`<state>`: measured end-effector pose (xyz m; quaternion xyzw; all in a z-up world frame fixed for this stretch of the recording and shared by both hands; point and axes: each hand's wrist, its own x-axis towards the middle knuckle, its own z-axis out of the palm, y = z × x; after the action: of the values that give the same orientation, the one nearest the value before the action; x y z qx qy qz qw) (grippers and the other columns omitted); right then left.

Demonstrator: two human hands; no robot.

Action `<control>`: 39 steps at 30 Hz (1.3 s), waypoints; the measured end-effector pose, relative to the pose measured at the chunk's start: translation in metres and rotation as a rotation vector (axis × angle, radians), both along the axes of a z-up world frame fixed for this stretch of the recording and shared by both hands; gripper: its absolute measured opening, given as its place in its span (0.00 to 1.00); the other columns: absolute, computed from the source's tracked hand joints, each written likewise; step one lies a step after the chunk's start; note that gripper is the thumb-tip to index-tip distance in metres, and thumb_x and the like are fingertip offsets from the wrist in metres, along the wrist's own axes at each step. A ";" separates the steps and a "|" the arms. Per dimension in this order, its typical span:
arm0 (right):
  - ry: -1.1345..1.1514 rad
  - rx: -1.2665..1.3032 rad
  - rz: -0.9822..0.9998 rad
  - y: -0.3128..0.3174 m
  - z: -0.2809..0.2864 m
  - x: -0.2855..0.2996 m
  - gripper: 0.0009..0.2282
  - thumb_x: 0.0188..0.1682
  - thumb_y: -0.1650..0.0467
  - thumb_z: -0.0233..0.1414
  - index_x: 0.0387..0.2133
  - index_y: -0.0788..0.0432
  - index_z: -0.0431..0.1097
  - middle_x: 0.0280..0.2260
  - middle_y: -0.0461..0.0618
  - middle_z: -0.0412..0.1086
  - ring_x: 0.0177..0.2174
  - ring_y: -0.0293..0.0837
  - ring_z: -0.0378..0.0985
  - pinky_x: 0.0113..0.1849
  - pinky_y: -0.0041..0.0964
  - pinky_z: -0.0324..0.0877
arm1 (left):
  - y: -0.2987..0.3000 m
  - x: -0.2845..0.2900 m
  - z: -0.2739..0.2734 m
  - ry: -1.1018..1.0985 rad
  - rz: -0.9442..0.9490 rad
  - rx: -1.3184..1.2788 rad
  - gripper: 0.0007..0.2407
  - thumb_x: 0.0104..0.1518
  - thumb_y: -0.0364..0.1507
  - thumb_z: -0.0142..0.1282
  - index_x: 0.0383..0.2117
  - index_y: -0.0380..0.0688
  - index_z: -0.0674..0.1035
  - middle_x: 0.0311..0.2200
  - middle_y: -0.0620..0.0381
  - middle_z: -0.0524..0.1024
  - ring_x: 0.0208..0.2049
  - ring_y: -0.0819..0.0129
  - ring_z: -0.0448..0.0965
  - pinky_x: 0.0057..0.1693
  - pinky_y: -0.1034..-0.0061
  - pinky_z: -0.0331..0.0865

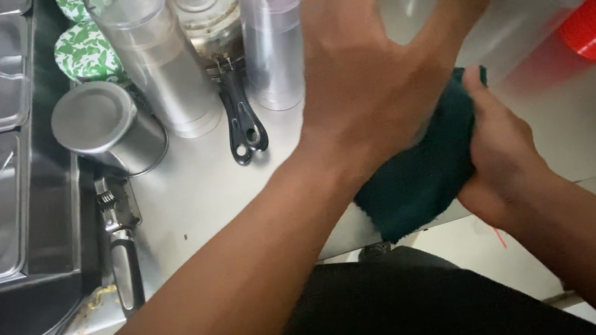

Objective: Wiping and drying a tall drinking glass with a green cloth.

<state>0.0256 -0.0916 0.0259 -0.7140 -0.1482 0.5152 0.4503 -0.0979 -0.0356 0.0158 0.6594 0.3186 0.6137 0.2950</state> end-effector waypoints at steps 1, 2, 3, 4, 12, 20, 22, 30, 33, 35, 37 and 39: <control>0.005 -0.001 -0.001 0.001 0.001 0.000 0.32 0.56 0.49 0.30 0.71 0.48 0.42 0.67 0.55 0.55 0.64 0.58 0.59 0.60 0.71 0.54 | 0.002 -0.003 0.002 0.005 -0.001 -0.001 0.28 0.61 0.55 0.56 0.53 0.43 0.74 0.47 0.52 0.72 0.49 0.63 0.76 0.53 0.69 0.71; 0.005 -0.004 0.027 0.004 0.003 -0.001 0.33 0.54 0.48 0.31 0.69 0.49 0.43 0.67 0.52 0.55 0.64 0.55 0.59 0.60 0.70 0.53 | 0.005 -0.007 0.005 0.029 0.083 0.107 0.23 0.62 0.51 0.56 0.51 0.46 0.75 0.45 0.54 0.72 0.46 0.65 0.76 0.51 0.70 0.69; 0.004 -0.006 0.054 0.007 0.004 -0.001 0.34 0.52 0.46 0.31 0.68 0.49 0.45 0.67 0.49 0.56 0.64 0.53 0.58 0.61 0.69 0.53 | 0.008 -0.011 0.007 0.052 0.160 0.217 0.19 0.63 0.48 0.57 0.48 0.48 0.76 0.43 0.57 0.73 0.44 0.66 0.75 0.49 0.70 0.67; 0.008 -0.009 0.060 0.009 0.003 -0.002 0.34 0.52 0.46 0.31 0.68 0.49 0.45 0.67 0.49 0.56 0.64 0.53 0.58 0.61 0.69 0.53 | 0.013 -0.016 0.007 0.056 0.166 0.214 0.19 0.63 0.48 0.57 0.48 0.48 0.76 0.43 0.57 0.73 0.44 0.66 0.75 0.49 0.70 0.67; 0.074 0.057 0.065 0.027 -0.012 0.004 0.33 0.55 0.48 0.34 0.69 0.51 0.49 0.64 0.57 0.61 0.62 0.58 0.65 0.57 0.73 0.56 | 0.069 -0.053 0.021 0.538 0.544 0.354 0.09 0.66 0.35 0.59 0.33 0.45 0.82 0.24 0.55 0.73 0.30 0.57 0.74 0.41 0.57 0.64; 0.156 0.059 0.155 0.039 -0.001 0.026 0.32 0.54 0.48 0.35 0.66 0.53 0.54 0.61 0.52 0.62 0.59 0.53 0.68 0.57 0.63 0.63 | 0.089 -0.059 0.003 0.318 0.444 0.136 0.20 0.64 0.42 0.62 0.42 0.32 0.76 0.40 0.44 0.76 0.43 0.55 0.78 0.50 0.59 0.70; 0.098 -0.052 0.092 0.043 0.007 0.034 0.31 0.53 0.47 0.34 0.64 0.51 0.51 0.61 0.49 0.63 0.58 0.51 0.67 0.58 0.61 0.62 | 0.091 -0.052 -0.002 0.321 0.387 0.055 0.23 0.61 0.45 0.60 0.44 0.33 0.75 0.41 0.44 0.76 0.43 0.57 0.78 0.51 0.61 0.69; 0.245 -0.029 0.237 0.051 -0.031 0.117 0.32 0.56 0.50 0.33 0.67 0.57 0.53 0.61 0.57 0.61 0.60 0.58 0.68 0.57 0.61 0.64 | 0.074 -0.021 -0.037 0.311 0.437 0.004 0.38 0.63 0.34 0.71 0.70 0.34 0.53 0.65 0.39 0.67 0.67 0.46 0.71 0.71 0.59 0.65; 0.263 -0.074 0.294 0.048 -0.021 0.135 0.32 0.55 0.50 0.33 0.66 0.59 0.56 0.62 0.58 0.65 0.59 0.55 0.69 0.57 0.57 0.64 | 0.053 0.005 -0.046 0.392 0.623 0.034 0.44 0.62 0.39 0.76 0.70 0.38 0.48 0.68 0.39 0.52 0.70 0.46 0.58 0.79 0.54 0.56; 0.202 -0.142 0.317 0.044 -0.021 0.146 0.31 0.57 0.50 0.34 0.67 0.56 0.55 0.61 0.57 0.65 0.58 0.55 0.69 0.56 0.59 0.64 | 0.041 0.029 -0.050 0.524 0.778 0.084 0.42 0.63 0.40 0.72 0.71 0.40 0.48 0.69 0.43 0.48 0.72 0.46 0.52 0.78 0.53 0.50; 0.137 -0.197 0.342 0.049 -0.022 0.162 0.30 0.59 0.50 0.34 0.68 0.53 0.54 0.61 0.57 0.66 0.57 0.56 0.70 0.55 0.61 0.64 | 0.037 0.058 -0.046 0.651 0.934 0.147 0.39 0.64 0.40 0.67 0.72 0.43 0.49 0.71 0.47 0.44 0.74 0.47 0.45 0.77 0.52 0.43; 0.241 -0.159 0.436 0.045 -0.037 0.186 0.31 0.57 0.51 0.35 0.64 0.62 0.63 0.56 0.61 0.72 0.54 0.55 0.75 0.54 0.54 0.69 | 0.026 0.094 -0.045 0.652 0.838 0.180 0.35 0.69 0.41 0.66 0.70 0.43 0.51 0.70 0.44 0.47 0.73 0.49 0.44 0.74 0.52 0.41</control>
<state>0.2118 -0.0465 -0.0108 -0.6319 -0.2027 0.6914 0.2856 -0.0036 -0.0094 -0.0295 0.6549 0.5754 0.4673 -0.1471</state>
